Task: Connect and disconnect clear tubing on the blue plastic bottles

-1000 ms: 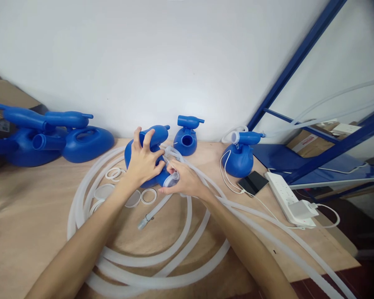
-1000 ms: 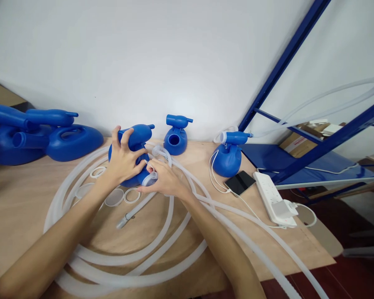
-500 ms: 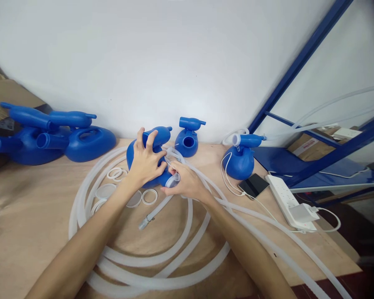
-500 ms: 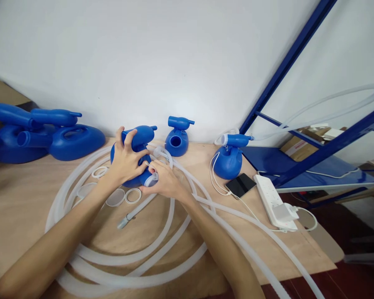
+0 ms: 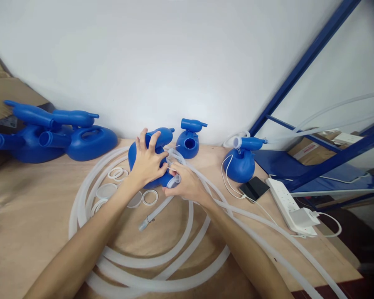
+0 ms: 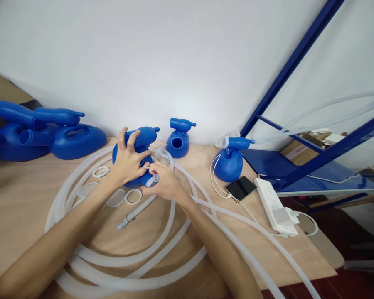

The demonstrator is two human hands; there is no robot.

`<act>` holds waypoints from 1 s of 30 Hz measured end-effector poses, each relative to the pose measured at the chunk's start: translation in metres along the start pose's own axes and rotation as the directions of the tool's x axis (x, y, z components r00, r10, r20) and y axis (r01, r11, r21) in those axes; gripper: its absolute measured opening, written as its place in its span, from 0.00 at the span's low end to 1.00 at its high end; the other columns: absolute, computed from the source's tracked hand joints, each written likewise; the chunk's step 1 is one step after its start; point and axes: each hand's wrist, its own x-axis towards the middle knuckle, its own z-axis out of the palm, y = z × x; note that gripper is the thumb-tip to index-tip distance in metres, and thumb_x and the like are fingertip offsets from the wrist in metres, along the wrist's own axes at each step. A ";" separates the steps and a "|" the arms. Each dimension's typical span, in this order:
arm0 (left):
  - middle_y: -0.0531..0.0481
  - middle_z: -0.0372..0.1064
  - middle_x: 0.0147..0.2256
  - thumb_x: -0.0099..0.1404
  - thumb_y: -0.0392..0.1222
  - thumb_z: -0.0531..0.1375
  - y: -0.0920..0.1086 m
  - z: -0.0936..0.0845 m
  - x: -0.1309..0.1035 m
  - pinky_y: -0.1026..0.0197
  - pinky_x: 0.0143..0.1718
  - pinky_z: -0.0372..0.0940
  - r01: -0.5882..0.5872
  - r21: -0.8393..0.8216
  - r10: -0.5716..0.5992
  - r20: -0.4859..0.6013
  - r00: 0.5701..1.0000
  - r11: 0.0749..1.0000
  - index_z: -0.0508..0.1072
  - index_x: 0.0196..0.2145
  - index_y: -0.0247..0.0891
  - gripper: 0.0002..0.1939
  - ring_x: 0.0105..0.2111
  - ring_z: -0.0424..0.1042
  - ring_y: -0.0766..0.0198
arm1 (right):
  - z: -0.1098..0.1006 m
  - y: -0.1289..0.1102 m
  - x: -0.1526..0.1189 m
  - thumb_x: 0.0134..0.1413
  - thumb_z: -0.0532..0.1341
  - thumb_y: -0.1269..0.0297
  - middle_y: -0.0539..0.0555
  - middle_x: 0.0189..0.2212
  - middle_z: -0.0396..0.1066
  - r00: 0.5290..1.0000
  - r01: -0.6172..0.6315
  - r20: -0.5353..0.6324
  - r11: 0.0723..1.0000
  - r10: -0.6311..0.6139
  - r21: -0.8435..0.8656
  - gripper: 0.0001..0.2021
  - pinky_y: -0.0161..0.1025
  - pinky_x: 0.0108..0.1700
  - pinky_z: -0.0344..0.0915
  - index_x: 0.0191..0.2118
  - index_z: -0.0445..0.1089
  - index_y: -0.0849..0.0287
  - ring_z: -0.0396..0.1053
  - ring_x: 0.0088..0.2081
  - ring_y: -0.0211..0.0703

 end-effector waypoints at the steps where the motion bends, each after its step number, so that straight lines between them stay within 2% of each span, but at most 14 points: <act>1: 0.48 0.43 0.74 0.63 0.45 0.63 0.000 0.000 0.000 0.19 0.67 0.43 0.001 -0.007 -0.001 0.002 1.000 1.000 0.83 0.42 0.45 0.12 0.72 0.34 0.20 | 0.000 0.000 0.000 0.40 0.72 0.60 0.45 0.30 0.58 1.000 0.001 -0.003 1.000 -0.001 -0.002 0.23 0.39 0.38 0.56 0.29 0.52 0.53 0.56 0.33 0.40; 9: 0.52 0.43 0.74 0.61 0.46 0.63 -0.002 0.005 0.001 0.23 0.71 0.37 0.039 -0.063 -0.039 0.001 0.999 0.997 0.84 0.42 0.46 0.13 0.73 0.32 0.22 | 0.003 0.005 0.002 0.39 0.70 0.62 0.44 0.30 0.56 0.998 0.047 -0.033 0.999 -0.048 -0.018 0.22 0.37 0.38 0.54 0.29 0.52 0.53 0.54 0.32 0.38; 17: 0.44 0.39 0.74 0.65 0.46 0.62 -0.001 0.004 0.001 0.20 0.69 0.39 0.020 -0.023 -0.020 0.007 1.000 1.000 0.83 0.43 0.41 0.14 0.72 0.31 0.20 | 0.003 0.008 0.003 0.40 0.70 0.61 0.45 0.30 0.57 0.998 0.060 -0.024 0.997 -0.061 -0.047 0.22 0.37 0.37 0.54 0.29 0.52 0.53 0.54 0.33 0.39; 30: 0.41 0.37 0.73 0.65 0.45 0.62 -0.002 0.005 0.001 0.19 0.67 0.42 -0.003 -0.007 0.003 0.005 1.000 1.000 0.82 0.44 0.39 0.14 0.71 0.30 0.18 | 0.003 0.012 0.003 0.41 0.70 0.62 0.45 0.31 0.56 0.997 0.074 -0.021 0.997 -0.074 -0.029 0.21 0.37 0.39 0.54 0.29 0.53 0.53 0.56 0.35 0.40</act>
